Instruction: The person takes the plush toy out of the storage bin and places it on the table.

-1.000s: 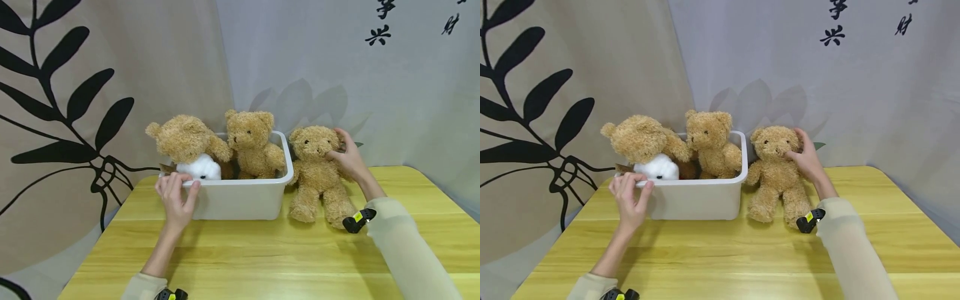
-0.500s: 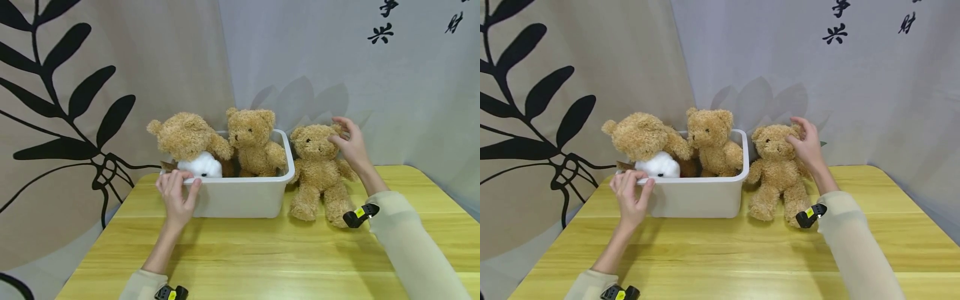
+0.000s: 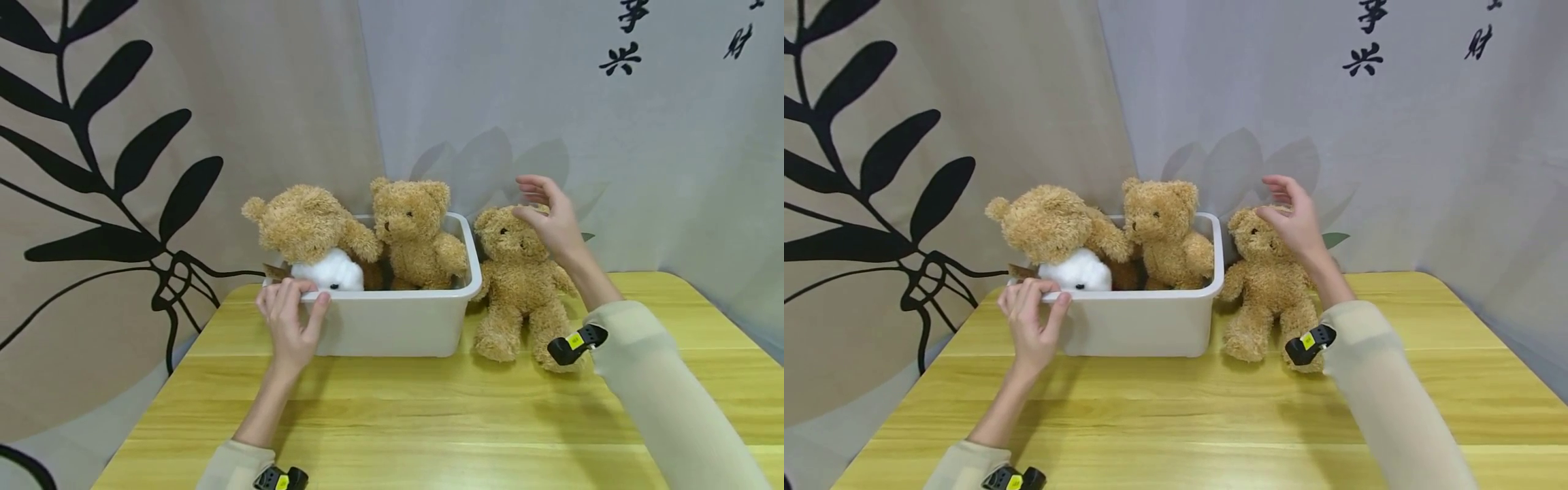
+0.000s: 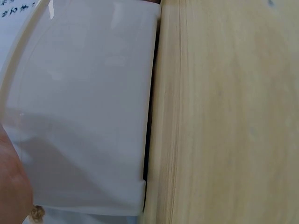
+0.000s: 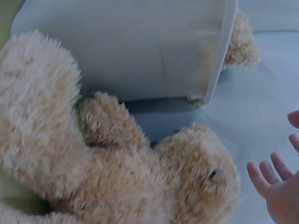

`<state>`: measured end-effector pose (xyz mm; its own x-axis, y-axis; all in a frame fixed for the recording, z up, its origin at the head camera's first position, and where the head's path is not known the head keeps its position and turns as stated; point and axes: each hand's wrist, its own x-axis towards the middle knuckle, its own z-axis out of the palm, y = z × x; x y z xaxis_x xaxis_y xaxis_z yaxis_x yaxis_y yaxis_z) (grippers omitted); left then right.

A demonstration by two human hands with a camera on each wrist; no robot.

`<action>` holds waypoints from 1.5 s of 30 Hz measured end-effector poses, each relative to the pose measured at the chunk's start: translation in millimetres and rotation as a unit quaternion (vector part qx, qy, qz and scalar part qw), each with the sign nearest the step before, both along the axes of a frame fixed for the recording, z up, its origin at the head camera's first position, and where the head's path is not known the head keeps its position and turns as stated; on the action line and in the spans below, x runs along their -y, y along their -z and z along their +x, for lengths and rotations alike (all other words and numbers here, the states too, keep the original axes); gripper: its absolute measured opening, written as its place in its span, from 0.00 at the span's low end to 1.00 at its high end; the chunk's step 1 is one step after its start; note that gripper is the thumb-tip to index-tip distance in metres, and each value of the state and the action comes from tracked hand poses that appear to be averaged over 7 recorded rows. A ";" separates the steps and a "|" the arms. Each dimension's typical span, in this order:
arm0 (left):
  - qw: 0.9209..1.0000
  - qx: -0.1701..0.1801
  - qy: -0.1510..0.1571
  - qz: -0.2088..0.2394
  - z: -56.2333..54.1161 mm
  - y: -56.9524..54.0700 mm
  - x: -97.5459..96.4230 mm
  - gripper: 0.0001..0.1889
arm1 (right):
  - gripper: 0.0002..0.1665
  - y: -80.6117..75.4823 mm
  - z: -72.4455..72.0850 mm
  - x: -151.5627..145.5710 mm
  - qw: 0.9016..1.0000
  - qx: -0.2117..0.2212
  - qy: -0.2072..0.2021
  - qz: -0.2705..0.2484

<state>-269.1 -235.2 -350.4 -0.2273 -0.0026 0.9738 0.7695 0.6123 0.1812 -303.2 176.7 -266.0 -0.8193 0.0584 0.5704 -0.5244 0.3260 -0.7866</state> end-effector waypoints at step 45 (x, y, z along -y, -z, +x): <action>1.000 0.015 0.001 -0.004 2.6 -1.0 0.4 0.27 | 0.49 -29.9 -17.2 110.8 0.950 0.016 -0.060 0.306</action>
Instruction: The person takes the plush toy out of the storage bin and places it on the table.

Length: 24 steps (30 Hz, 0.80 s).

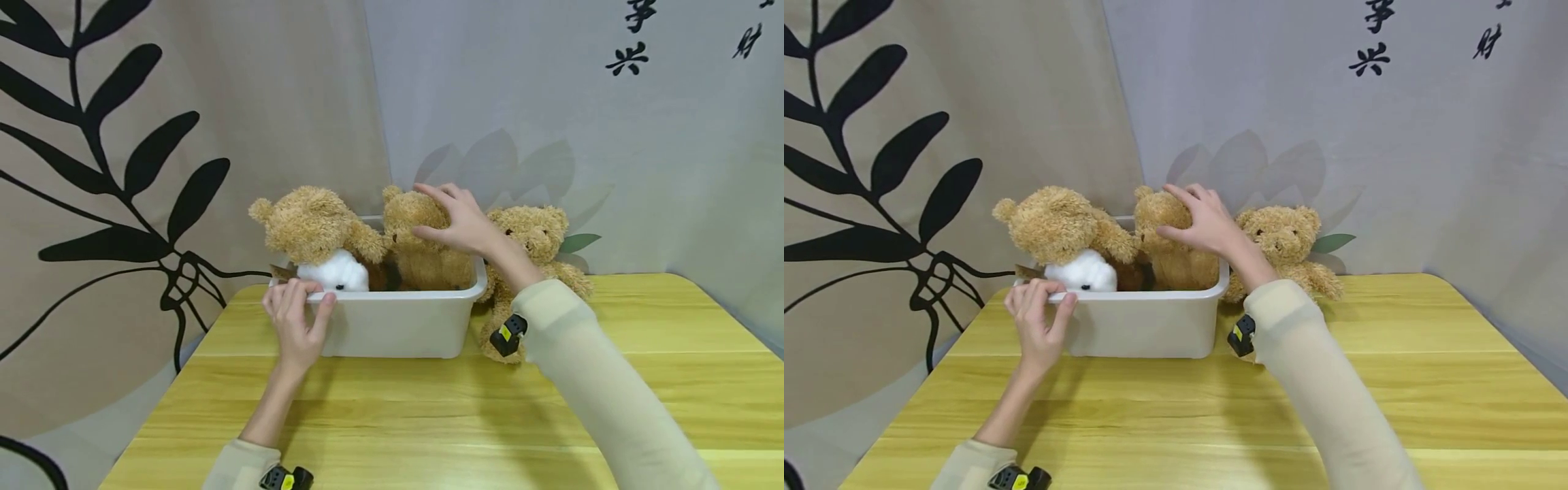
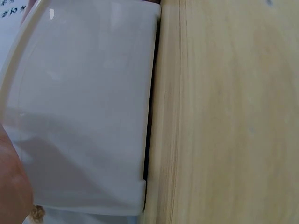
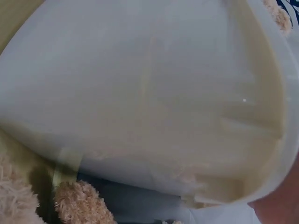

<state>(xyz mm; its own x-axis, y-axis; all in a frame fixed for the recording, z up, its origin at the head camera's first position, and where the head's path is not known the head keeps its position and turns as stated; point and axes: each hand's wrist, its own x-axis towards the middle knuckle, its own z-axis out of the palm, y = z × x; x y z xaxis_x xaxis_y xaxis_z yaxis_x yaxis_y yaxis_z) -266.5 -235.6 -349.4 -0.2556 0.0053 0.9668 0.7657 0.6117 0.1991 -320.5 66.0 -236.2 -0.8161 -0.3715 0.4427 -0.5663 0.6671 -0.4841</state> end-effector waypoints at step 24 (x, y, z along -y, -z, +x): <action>1.000 -0.011 -0.004 -0.004 -1.0 0.7 0.5 0.27 | 0.54 22.7 0.0 19.8 0.988 0.097 0.071 -0.099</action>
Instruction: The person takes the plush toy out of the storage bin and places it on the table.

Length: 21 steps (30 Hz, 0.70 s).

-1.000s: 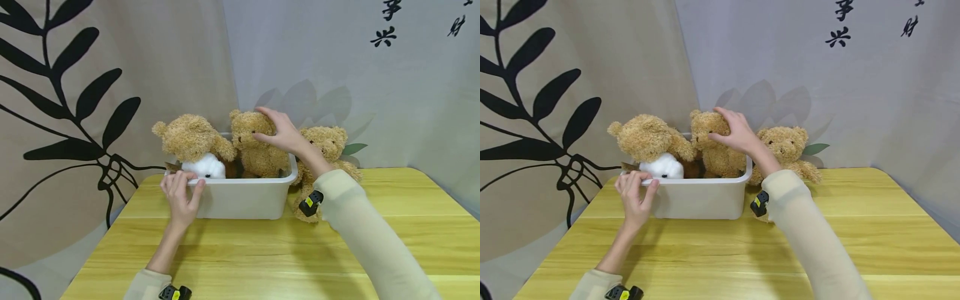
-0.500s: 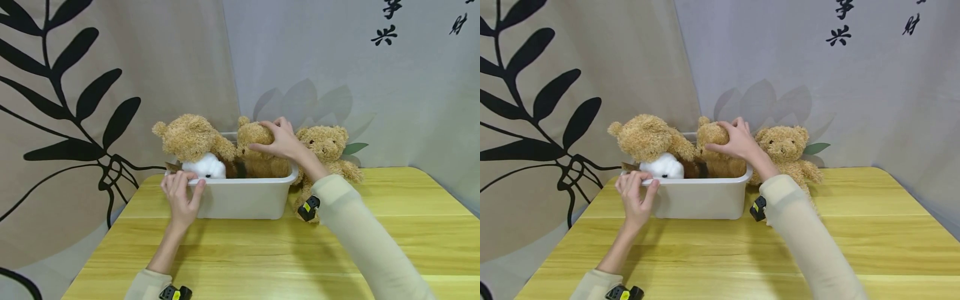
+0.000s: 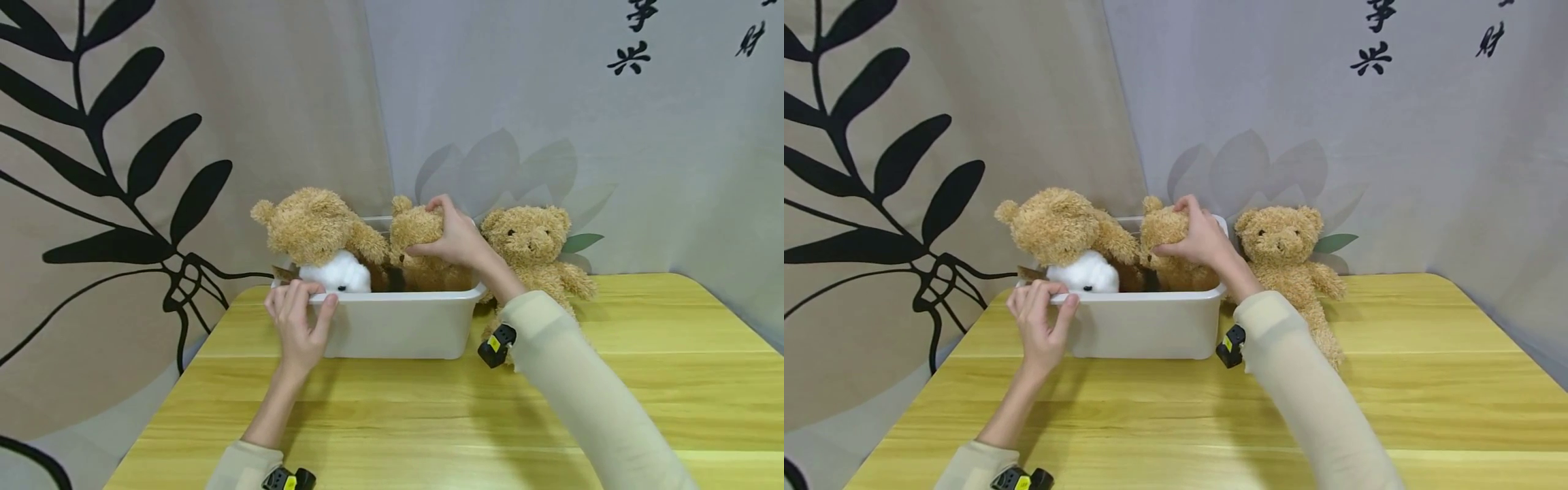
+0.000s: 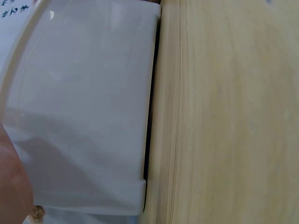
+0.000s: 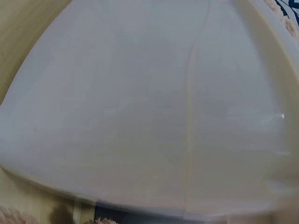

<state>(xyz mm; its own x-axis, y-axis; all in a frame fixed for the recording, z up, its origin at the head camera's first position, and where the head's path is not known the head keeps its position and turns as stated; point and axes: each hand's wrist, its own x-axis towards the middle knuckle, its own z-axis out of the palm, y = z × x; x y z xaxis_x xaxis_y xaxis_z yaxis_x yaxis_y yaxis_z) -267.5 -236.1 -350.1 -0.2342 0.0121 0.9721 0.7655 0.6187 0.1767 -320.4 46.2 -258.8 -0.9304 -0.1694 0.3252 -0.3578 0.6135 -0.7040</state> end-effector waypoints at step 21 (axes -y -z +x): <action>1.000 -0.004 0.001 0.003 -0.9 -0.4 -1.2 0.27 | 0.55 -26.9 17.1 -14.9 0.987 -0.129 0.007 -0.098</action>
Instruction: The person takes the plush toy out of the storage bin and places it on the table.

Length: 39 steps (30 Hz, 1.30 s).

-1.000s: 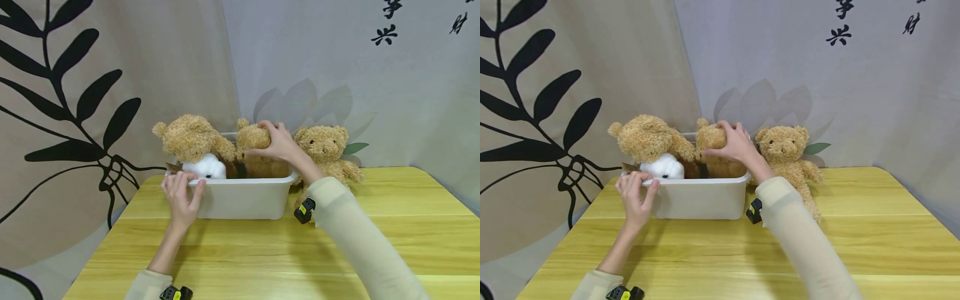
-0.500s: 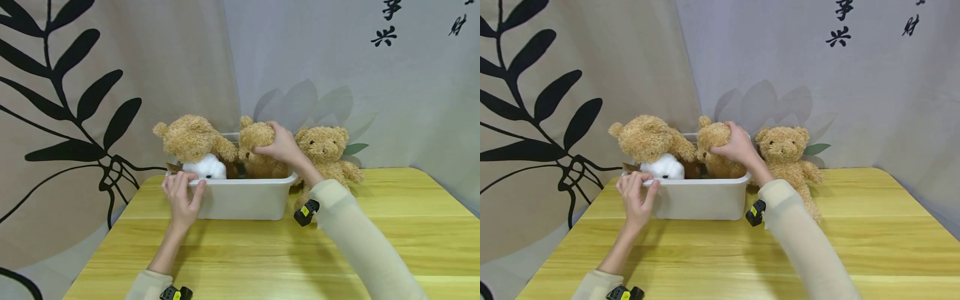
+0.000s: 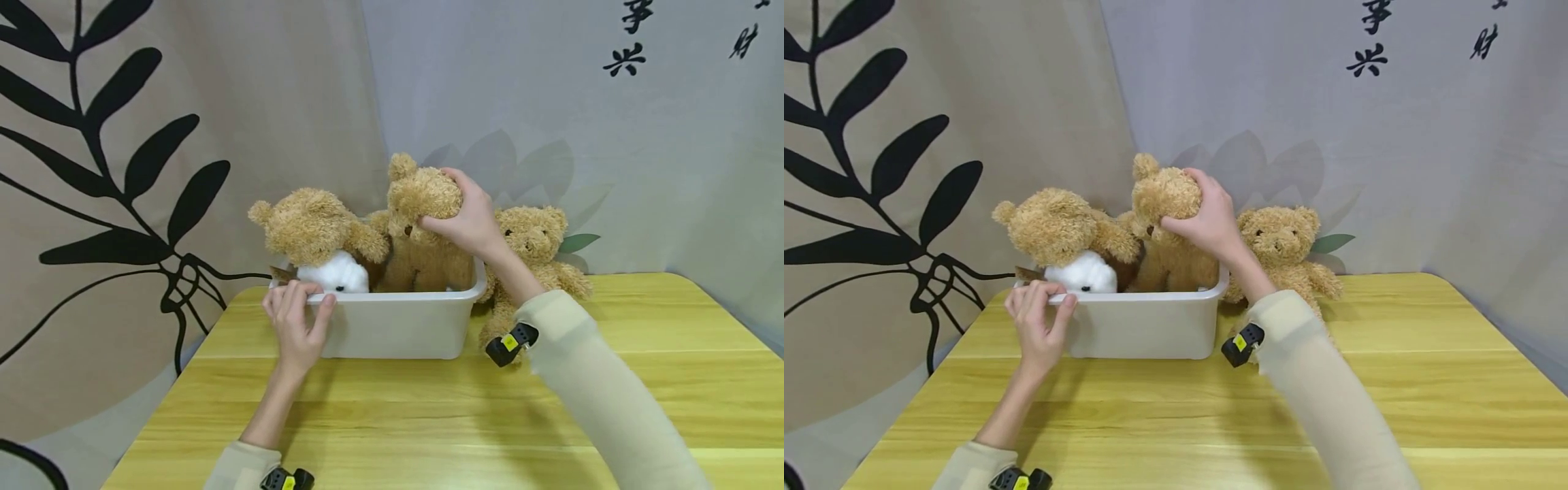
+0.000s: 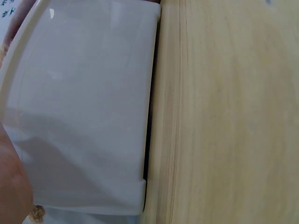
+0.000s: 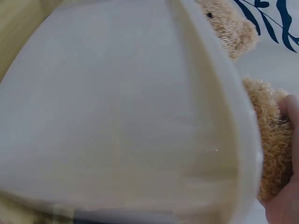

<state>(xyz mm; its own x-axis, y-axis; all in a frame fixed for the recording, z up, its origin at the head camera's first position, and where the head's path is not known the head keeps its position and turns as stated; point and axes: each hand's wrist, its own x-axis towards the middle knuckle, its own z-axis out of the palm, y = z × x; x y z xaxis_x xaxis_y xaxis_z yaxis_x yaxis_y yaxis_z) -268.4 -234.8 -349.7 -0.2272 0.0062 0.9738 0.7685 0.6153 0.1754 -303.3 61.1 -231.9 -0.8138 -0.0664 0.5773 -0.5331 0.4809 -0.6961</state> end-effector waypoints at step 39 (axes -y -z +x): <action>1.000 0.008 0.004 -0.001 0.1 2.0 1.0 0.27 | 0.41 -97.9 62.7 -80.9 0.922 -0.207 -0.078 -0.318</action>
